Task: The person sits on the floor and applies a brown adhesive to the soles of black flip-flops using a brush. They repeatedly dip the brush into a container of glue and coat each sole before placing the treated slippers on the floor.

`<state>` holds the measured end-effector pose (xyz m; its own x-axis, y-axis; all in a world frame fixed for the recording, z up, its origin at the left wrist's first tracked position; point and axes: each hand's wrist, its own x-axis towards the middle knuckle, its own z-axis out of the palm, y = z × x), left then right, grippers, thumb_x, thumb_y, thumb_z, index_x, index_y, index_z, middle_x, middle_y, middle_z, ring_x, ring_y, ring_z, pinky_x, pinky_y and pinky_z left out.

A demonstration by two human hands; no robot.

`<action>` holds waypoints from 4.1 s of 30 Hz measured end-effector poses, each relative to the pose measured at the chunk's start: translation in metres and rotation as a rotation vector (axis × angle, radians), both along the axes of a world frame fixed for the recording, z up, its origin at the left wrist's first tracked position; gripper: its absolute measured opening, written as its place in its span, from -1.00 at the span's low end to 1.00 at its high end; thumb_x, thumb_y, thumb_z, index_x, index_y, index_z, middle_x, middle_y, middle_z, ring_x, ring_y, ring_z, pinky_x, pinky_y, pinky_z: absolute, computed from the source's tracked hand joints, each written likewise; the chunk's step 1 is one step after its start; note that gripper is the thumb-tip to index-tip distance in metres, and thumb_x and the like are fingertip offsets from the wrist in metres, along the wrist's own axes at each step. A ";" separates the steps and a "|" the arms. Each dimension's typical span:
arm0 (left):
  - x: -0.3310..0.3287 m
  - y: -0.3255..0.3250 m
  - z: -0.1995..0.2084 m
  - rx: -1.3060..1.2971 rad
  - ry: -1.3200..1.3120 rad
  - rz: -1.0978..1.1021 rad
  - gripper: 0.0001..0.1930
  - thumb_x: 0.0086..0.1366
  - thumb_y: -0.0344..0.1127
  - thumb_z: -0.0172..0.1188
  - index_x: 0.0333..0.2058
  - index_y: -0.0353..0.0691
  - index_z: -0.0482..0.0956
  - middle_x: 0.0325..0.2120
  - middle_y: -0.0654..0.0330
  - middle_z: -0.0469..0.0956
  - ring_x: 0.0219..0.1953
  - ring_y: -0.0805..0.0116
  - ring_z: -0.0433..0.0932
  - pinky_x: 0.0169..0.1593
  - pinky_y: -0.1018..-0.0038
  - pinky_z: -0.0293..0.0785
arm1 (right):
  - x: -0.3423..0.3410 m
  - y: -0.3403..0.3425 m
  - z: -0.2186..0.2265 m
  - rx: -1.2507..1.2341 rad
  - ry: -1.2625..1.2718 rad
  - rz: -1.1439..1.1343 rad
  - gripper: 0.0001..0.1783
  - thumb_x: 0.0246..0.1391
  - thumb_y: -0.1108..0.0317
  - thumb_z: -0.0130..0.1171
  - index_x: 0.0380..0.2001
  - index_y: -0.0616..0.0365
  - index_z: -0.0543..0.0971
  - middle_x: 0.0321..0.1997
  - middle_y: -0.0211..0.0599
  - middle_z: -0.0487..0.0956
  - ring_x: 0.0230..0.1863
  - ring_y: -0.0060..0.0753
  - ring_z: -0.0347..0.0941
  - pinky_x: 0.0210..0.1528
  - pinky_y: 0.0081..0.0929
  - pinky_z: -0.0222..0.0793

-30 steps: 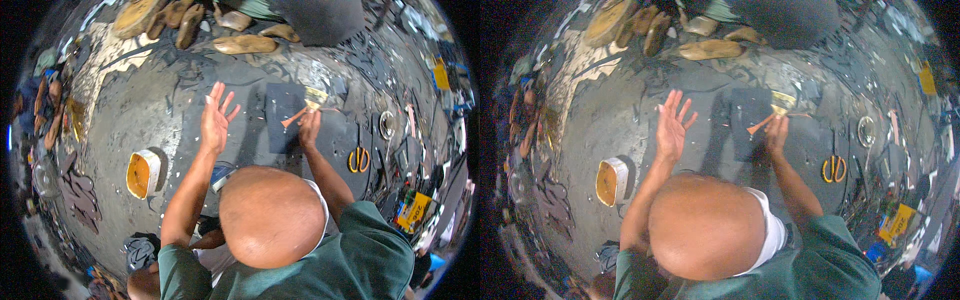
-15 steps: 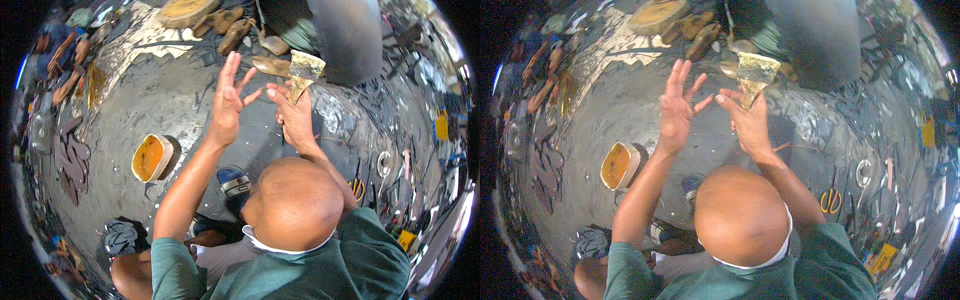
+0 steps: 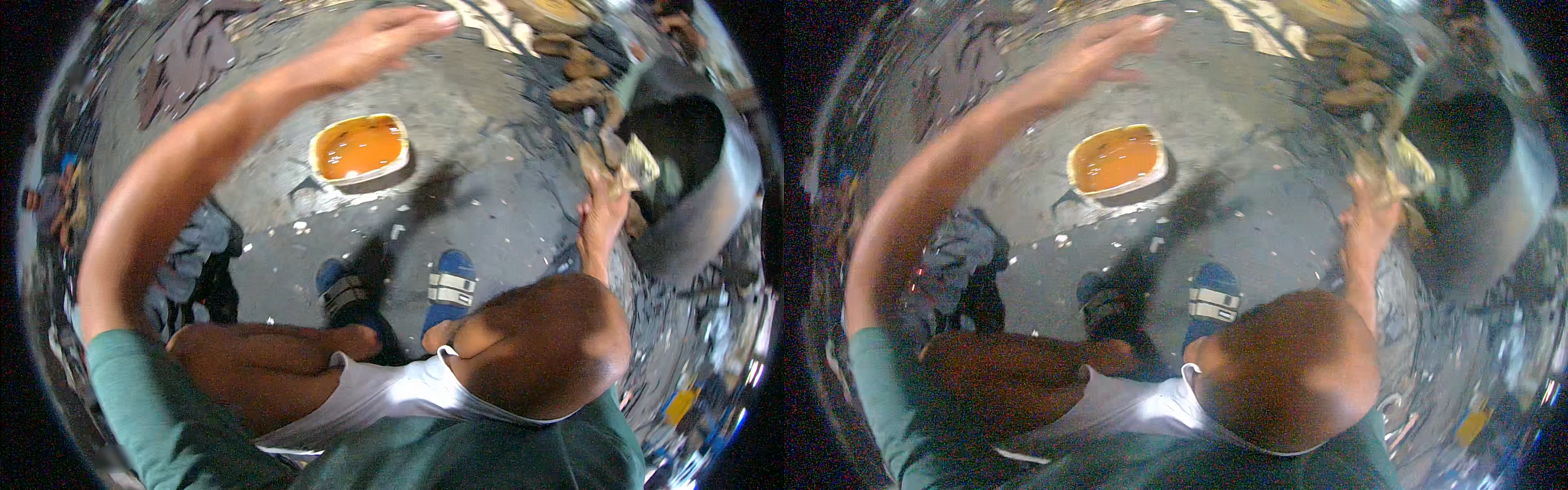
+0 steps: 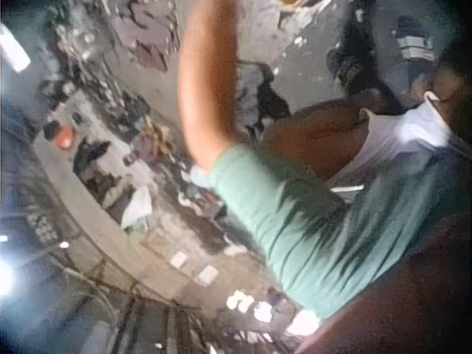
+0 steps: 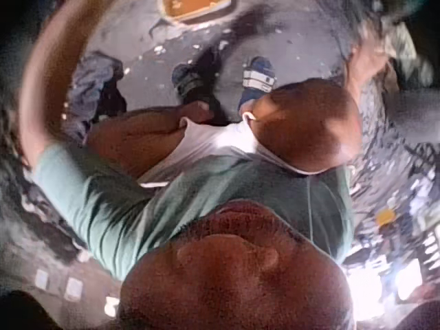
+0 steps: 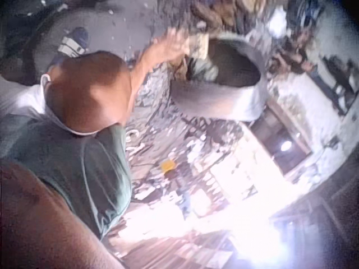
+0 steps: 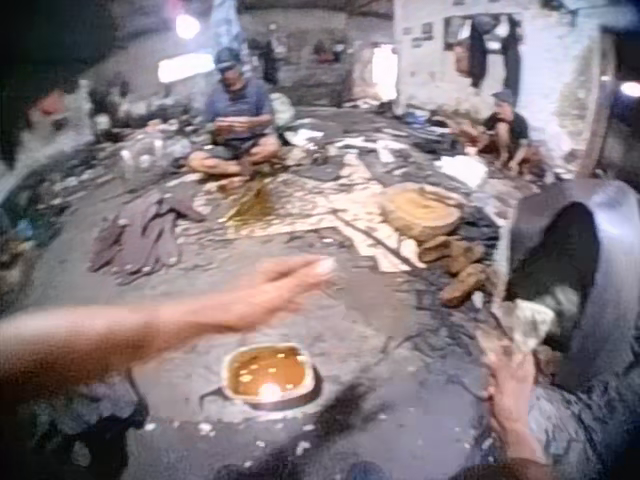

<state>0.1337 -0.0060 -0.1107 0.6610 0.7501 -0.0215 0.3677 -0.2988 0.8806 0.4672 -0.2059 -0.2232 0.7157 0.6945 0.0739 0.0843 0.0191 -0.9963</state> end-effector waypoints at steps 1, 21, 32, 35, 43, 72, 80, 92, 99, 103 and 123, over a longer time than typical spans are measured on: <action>-0.035 0.003 0.009 0.076 0.130 0.096 -0.22 0.41 0.29 -0.05 0.34 -0.22 0.28 0.34 0.05 0.27 0.36 0.13 0.25 0.34 0.13 0.27 | 0.032 -0.015 -0.031 -0.104 -0.056 0.032 -0.47 0.17 0.32 0.29 0.18 0.14 0.41 -0.14 -0.39 0.54 -0.56 -0.75 0.25 -0.62 -0.73 0.21; -0.258 -0.569 -0.283 -0.559 0.685 1.053 -0.36 0.19 -0.02 0.35 0.13 -0.35 0.51 0.10 -0.16 0.53 0.18 0.01 0.50 0.25 0.18 0.35 | 0.061 -0.265 -0.179 -0.476 -0.384 -0.400 -0.52 0.22 0.03 0.20 0.00 0.20 0.58 -0.15 -0.13 0.61 -0.28 -0.35 0.48 -0.27 -0.38 0.40; -0.282 -0.596 -0.320 -0.548 0.758 0.892 -0.35 0.14 -0.01 0.36 0.11 -0.34 0.52 0.08 -0.21 0.53 0.16 -0.06 0.51 0.23 0.15 0.38 | 0.091 -0.284 -0.143 -0.336 -0.491 -0.379 -0.39 0.25 -0.10 0.16 0.05 0.27 0.55 -0.12 -0.01 0.64 -0.14 -0.16 0.58 -0.12 -0.24 0.45; -0.299 -0.606 -0.333 -0.477 0.793 0.854 -0.34 0.13 -0.01 0.37 0.11 -0.34 0.53 0.08 -0.22 0.53 0.16 -0.08 0.51 0.22 0.14 0.39 | 0.112 -0.254 -0.093 -0.140 -0.318 -0.345 -0.35 0.26 0.08 0.18 0.28 0.22 0.35 0.03 -0.07 0.59 -0.09 -0.20 0.56 -0.12 -0.29 0.47; -0.326 -0.521 -0.242 -0.140 0.142 1.275 -0.55 0.28 -0.05 0.33 -0.09 -0.38 0.67 -0.26 0.14 0.70 -0.17 0.42 0.60 -0.02 0.43 0.50 | 0.091 -0.195 0.134 0.361 -0.020 0.326 -0.31 0.40 0.07 -0.08 0.44 0.17 0.08 0.27 0.05 0.42 0.23 -0.10 0.41 0.27 -0.22 0.30; -0.265 -0.275 -0.130 0.134 -0.727 1.738 -0.43 0.36 0.07 0.22 0.07 -0.35 0.47 -0.09 0.02 0.59 -0.05 0.25 0.59 -0.03 0.41 0.53 | -0.181 0.044 -0.008 -0.060 0.552 0.560 -0.66 0.16 0.27 0.29 -0.02 0.14 0.56 -0.05 -0.38 0.58 -0.06 -0.45 0.50 -0.03 -0.37 0.40; -0.167 -0.118 -0.213 -0.661 -0.570 1.184 -0.21 0.29 0.48 -0.05 0.01 -0.23 0.49 0.02 0.13 0.48 0.15 0.20 0.38 0.15 0.30 0.31 | -0.197 0.151 -0.079 -0.291 0.457 0.578 -0.63 0.16 0.07 0.31 -0.09 0.06 0.63 -0.19 -0.45 0.62 -0.18 -0.47 0.47 -0.09 -0.42 0.30; -0.115 -0.096 -0.269 -0.853 -0.493 0.941 0.07 0.32 0.56 -0.37 0.39 -0.39 0.08 0.38 -0.09 0.16 0.43 0.01 0.11 0.43 0.02 -0.05 | -0.197 0.155 -0.134 -0.363 0.845 0.616 -0.49 0.27 -0.08 0.13 0.16 -0.06 0.47 0.12 -0.30 0.48 0.19 -0.27 0.33 0.32 0.05 0.07; -0.171 -0.118 -0.200 -0.398 -0.255 1.155 -0.18 0.35 0.39 -0.05 -0.03 -0.42 0.62 -0.08 -0.10 0.64 0.05 0.10 0.56 0.19 0.25 0.36 | -0.191 0.137 -0.114 -0.407 0.833 0.495 -0.41 0.24 -0.05 0.16 0.20 0.06 0.42 0.19 -0.09 0.47 0.30 -0.09 0.33 0.38 0.33 0.02; -0.283 -0.158 -0.130 0.494 0.148 1.534 -0.40 0.24 0.19 0.26 -0.10 -0.33 0.68 -0.14 -0.11 0.65 -0.03 0.02 0.59 0.11 0.21 0.39 | -0.175 0.144 -0.084 -0.195 0.740 0.431 -0.74 0.25 0.08 0.25 -0.12 -0.05 0.59 -0.25 -0.59 0.50 -0.25 -0.64 0.38 -0.07 -0.46 0.38; -0.283 -0.414 -0.197 0.557 0.676 1.215 -0.26 0.20 -0.39 0.12 0.40 -0.10 0.21 0.44 -0.23 -0.11 0.45 -0.26 -0.04 0.40 -0.03 -0.04 | -0.241 0.166 -0.119 -0.354 -1.358 0.977 -0.43 0.11 -0.16 0.26 -0.18 0.20 0.68 -0.26 0.00 0.68 -0.22 0.07 0.63 -0.18 -0.10 0.48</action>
<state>-0.1490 -0.4202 -0.3078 -0.3724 0.8348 0.4056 0.9121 0.2484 0.3262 0.2261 -0.0395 -0.3421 -0.3953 0.9184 -0.0179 0.9030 0.3850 -0.1910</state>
